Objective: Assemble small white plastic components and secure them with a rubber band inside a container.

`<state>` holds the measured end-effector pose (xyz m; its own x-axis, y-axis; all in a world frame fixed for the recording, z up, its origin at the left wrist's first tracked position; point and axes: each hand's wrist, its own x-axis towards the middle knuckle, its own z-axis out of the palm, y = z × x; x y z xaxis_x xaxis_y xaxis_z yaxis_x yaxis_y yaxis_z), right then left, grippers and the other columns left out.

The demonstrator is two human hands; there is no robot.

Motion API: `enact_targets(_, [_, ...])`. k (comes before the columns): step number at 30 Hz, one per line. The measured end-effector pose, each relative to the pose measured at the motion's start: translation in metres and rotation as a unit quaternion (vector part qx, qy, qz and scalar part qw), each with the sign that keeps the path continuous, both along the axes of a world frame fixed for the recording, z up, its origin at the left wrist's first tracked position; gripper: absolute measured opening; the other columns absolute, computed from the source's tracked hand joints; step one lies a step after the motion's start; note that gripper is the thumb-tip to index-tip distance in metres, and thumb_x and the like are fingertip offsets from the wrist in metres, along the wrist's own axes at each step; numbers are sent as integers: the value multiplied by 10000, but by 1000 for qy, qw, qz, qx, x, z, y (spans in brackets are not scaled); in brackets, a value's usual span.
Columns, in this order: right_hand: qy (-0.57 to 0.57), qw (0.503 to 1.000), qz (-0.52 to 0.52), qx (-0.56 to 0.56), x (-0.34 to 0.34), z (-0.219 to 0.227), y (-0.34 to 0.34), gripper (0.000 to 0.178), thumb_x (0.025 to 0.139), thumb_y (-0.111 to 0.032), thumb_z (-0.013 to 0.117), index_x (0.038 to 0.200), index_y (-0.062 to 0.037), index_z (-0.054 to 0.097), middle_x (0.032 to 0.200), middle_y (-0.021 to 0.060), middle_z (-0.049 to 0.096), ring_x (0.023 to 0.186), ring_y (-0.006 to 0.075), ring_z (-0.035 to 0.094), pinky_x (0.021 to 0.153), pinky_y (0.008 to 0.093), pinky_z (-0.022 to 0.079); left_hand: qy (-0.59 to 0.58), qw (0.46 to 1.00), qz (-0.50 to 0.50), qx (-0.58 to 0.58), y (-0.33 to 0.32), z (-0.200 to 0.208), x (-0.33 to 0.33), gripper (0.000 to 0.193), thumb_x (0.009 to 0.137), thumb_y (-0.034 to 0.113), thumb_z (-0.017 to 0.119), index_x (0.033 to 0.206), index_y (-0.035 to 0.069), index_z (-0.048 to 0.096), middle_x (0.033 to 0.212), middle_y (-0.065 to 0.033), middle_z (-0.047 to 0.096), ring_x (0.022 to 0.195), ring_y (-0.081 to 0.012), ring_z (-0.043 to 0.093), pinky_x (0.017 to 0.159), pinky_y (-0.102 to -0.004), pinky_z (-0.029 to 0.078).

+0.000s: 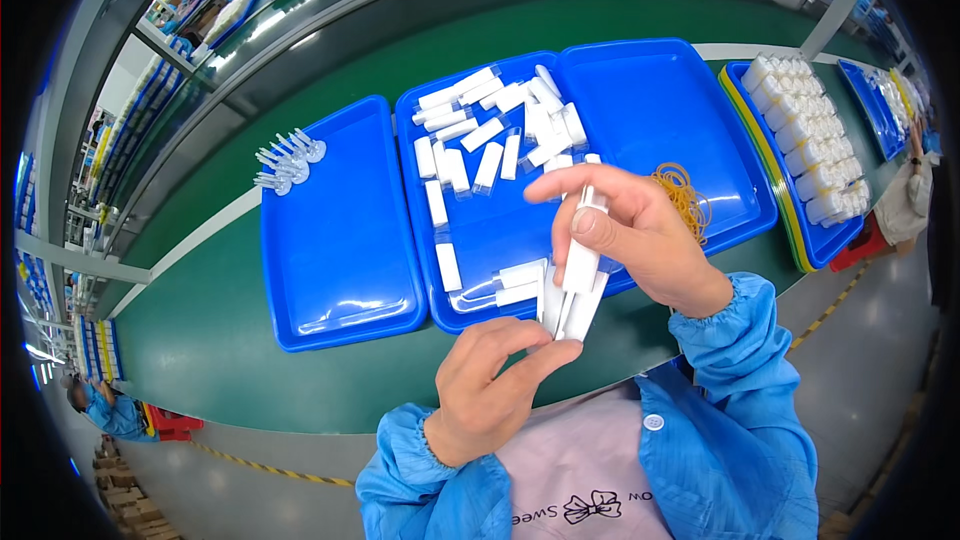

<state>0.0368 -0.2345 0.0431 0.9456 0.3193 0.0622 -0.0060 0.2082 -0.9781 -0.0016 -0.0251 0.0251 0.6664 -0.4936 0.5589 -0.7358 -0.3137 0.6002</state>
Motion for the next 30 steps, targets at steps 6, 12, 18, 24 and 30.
enact_targets(6, [-165, 944, 1, -285, 1, -1, -15, 368, 1005, -356, 406, 1011, -41, 595, 908, 51, 539, 863, 149, 479, 788, 298, 398, -42, 998, 2, 44, 8, 1, -4, 415, 577, -97, 676, 925, 122, 738, 886, -53, 591, 784, -219, 590, 666, -301, 474])
enact_targets(12, [-292, 917, -57, -267, -13, -5, 20, 286, 1008, -260, 397, 899, -53, 560, 853, 75, 532, 833, 255, 463, 786, 371, 356, -7, 994, 86, -68, 8, -7, -3, 393, 605, -75, 766, 967, 73, 725, 889, -44, 598, 808, -208, 595, 664, -290, 498])
enact_targets(18, [-223, 931, 36, -286, -6, -8, 28, 221, 978, -230, 450, 950, -41, 561, 888, 97, 538, 880, 275, 484, 811, 383, 364, 54, 991, 114, -47, 29, -20, 2, 225, 682, -5, 773, 884, 34, 683, 884, -95, 674, 838, -242, 650, 733, -335, 515])
enact_targets(24, [-253, 910, -20, -328, 28, -32, 28, 240, 902, -173, 554, 1086, -23, 591, 994, 126, 600, 983, 316, 567, 833, 418, 461, 167, 934, 251, -192, 59, -33, 7, 146, 766, -11, 709, 901, -1, 654, 941, -84, 613, 879, -188, 580, 780, -303, 473])
enact_targets(30, [-322, 828, 9, -459, 66, -66, 74, 211, 844, -137, 617, 1035, -47, 631, 959, 125, 624, 905, 301, 602, 788, 408, 482, 159, 913, 263, -270, 72, -29, 12, 120, 827, 29, 686, 930, -16, 644, 974, -66, 559, 916, -145, 552, 785, -265, 464])
